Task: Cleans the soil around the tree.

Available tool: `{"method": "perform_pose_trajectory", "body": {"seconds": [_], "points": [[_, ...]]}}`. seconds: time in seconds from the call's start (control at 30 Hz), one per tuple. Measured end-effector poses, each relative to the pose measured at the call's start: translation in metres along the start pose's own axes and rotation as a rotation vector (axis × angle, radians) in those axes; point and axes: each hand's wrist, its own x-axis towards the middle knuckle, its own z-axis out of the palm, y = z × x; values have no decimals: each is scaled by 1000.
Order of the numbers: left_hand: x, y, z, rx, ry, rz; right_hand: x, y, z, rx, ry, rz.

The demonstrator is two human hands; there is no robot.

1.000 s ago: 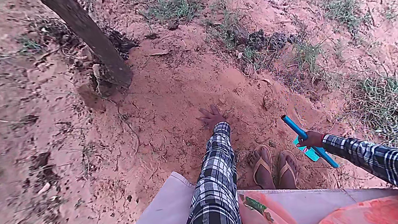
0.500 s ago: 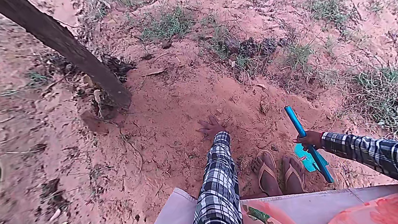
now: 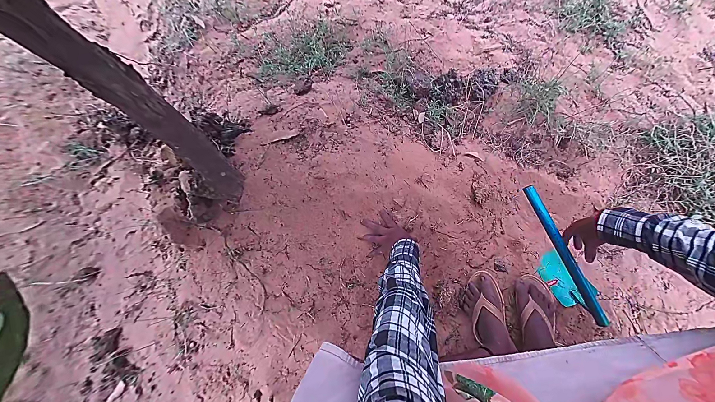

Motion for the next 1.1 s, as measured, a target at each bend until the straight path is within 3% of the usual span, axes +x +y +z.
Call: {"method": "perform_pose_trajectory", "body": {"seconds": [0.03, 0.1, 0.17, 0.23, 0.3, 0.4, 0.53, 0.63, 0.83, 0.97, 1.1], "points": [[0, 0, 0, -10, 4, -5, -13, -6, -16, -91, 68, 83], [0, -1, 1, -25, 13, -11, -31, -17, -37, -79, 431, 181], [1, -1, 3, -33, 22, -15, -26, -29, -48, 20, 824, 68], [3, -1, 3, -15, 30, -7, -11, -56, -60, 128, 974, -133], [1, 0, 3, 8, 26, 0, 23, -80, -70, 263, 910, -226], [-1, -1, 3, 35, 33, -5, 90, -105, -87, 505, 747, -50], [-4, -1, -3, -12, 3, -11, 155, -111, -94, 745, 834, 98], [0, -2, -1, -20, -8, -12, 141, -111, -100, 714, 801, 58], [1, -1, 7, -66, 42, -13, 92, -131, -105, 559, 857, -196], [-2, -2, 5, -79, 47, -5, 90, -166, -54, 416, 768, -225], [-5, -22, 4, -6, 34, 92, 123, -163, 17, 263, 712, -211]]}}
